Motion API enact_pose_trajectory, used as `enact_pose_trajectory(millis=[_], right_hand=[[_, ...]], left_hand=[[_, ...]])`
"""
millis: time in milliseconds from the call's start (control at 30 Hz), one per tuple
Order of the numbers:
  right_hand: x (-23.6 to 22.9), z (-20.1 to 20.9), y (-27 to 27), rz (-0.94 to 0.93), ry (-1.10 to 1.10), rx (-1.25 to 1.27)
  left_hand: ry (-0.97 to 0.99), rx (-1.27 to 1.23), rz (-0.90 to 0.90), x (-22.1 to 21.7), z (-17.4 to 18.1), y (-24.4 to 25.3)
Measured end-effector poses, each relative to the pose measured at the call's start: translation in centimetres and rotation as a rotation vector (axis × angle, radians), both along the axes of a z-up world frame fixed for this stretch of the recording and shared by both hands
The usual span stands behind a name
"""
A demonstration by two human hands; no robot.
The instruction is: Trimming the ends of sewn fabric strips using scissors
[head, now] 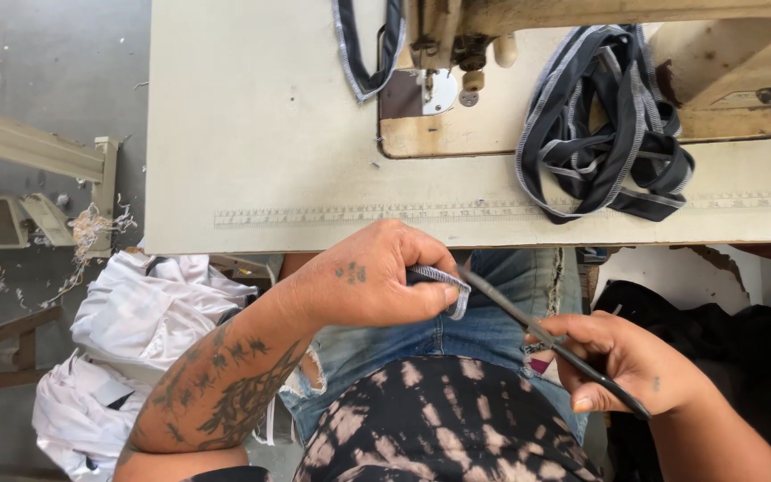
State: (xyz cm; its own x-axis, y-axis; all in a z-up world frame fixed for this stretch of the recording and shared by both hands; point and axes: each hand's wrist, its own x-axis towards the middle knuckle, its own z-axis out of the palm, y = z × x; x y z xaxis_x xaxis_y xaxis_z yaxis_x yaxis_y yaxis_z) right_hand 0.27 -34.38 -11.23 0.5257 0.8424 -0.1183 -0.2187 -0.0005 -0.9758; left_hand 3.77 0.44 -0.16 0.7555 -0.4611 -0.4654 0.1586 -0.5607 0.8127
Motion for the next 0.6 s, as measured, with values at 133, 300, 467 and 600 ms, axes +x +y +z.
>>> enact_pose_trajectory(millis=[133, 300, 467, 600], right_hand=[[-1.0, -1.5, -2.5, -0.263, 0.163, 0.193], [-2.3, -1.1, -5.0, -0.527, -0.051, 0.118], [-4.3, 0.1, -6.5, -0.666, -0.106, 0.086], [-4.8, 1.3, -5.3, -0.843, -0.106, 0.013]], left_hand=[[-0.164, 0.014, 0.023, 5.3, -4.3, -2.6], [-0.429, -0.163, 0.200, 16.5, -11.8, -12.1], [-0.622, -0.190, 0.199, 18.9, -12.3, -17.1], [-0.818, 0.069, 0.184, 18.1, -11.7, -16.5]])
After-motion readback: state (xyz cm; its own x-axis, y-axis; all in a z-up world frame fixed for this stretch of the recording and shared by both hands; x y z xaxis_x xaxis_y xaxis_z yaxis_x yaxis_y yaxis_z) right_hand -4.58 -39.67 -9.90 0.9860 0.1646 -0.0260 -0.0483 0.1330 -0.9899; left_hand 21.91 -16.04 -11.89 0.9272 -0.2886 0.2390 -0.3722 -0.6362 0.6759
